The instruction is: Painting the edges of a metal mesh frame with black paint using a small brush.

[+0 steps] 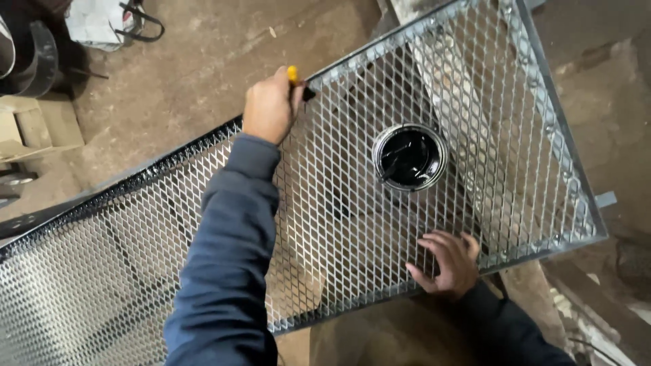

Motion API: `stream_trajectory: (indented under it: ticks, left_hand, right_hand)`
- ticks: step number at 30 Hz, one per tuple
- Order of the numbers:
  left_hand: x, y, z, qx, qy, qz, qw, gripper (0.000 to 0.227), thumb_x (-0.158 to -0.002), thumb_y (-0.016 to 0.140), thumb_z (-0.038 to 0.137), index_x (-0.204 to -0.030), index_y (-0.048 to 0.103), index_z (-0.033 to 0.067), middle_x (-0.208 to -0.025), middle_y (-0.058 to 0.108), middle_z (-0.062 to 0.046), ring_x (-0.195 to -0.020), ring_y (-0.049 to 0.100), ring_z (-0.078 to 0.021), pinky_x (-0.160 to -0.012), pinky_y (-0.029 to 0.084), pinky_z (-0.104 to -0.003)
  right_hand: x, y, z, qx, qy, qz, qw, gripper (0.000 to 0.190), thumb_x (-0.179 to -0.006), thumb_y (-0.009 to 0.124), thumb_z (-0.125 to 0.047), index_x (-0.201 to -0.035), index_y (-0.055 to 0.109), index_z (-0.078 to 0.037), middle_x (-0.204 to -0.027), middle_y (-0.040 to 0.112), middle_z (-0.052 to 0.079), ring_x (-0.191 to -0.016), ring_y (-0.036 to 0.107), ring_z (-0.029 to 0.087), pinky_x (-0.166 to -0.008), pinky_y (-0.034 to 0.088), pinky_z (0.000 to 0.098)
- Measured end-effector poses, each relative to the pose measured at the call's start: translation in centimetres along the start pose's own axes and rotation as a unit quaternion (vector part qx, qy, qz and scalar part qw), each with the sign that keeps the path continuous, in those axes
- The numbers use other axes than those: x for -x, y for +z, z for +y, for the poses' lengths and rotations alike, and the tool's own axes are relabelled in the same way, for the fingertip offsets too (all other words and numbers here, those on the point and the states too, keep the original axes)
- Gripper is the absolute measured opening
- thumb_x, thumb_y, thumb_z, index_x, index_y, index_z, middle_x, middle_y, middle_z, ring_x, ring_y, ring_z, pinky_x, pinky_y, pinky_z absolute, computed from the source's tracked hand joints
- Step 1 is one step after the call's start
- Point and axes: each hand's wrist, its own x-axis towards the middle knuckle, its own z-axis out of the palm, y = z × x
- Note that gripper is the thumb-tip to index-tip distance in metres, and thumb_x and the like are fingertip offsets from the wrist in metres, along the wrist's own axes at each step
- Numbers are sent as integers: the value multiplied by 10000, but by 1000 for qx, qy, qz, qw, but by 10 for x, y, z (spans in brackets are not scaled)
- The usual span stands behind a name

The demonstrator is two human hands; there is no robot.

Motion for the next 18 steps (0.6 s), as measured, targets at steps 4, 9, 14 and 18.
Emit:
stream_trajectory:
  ticks: [4, 9, 14, 18]
  left_hand:
    - [23, -18, -27, -29, -24, -7, 999, 166, -948, 724, 176, -992, 634, 43, -844, 697, -232, -779, 686, -447, -687, 554, -514]
    - [40, -25, -33, -123, -105, -42, 986, 211, -1030, 707, 211, -966, 615, 31, -781, 686, -230, -737, 682, -435, -670, 541, -523]
    - [24, -22, -6, -54, -64, 3, 997, 203, -990, 720, 198, -965, 618, 24, -815, 696, -230, -744, 686, -428, -676, 552, -507]
    - [16, -15, -10, -54, -27, -4, 998, 185, -971, 709, 172, -1000, 612, 17, -818, 690, -224, -758, 684, -433, -680, 545, -514]
  right_hand:
    - [4, 2, 3, 0, -26, 14, 1000, 533, -815, 761, -506, -1163, 662, -114, -1197, 665, 61, -1183, 619, 242, -1109, 285, 523]
    - [4, 0, -1, 4, -29, 27, 999, 515, -845, 772, -493, -1182, 644, -125, -1198, 659, 57, -1190, 619, 244, -1113, 287, 521]
    - [3, 1, -1, 1, -29, 19, 999, 522, -837, 758, -506, -1174, 637, -126, -1193, 662, 55, -1183, 616, 241, -1109, 278, 527]
    - [10, 4, 1, -3, -13, 11, 1000, 527, -841, 751, -512, -1184, 638, -128, -1206, 663, 55, -1187, 617, 240, -1115, 279, 546]
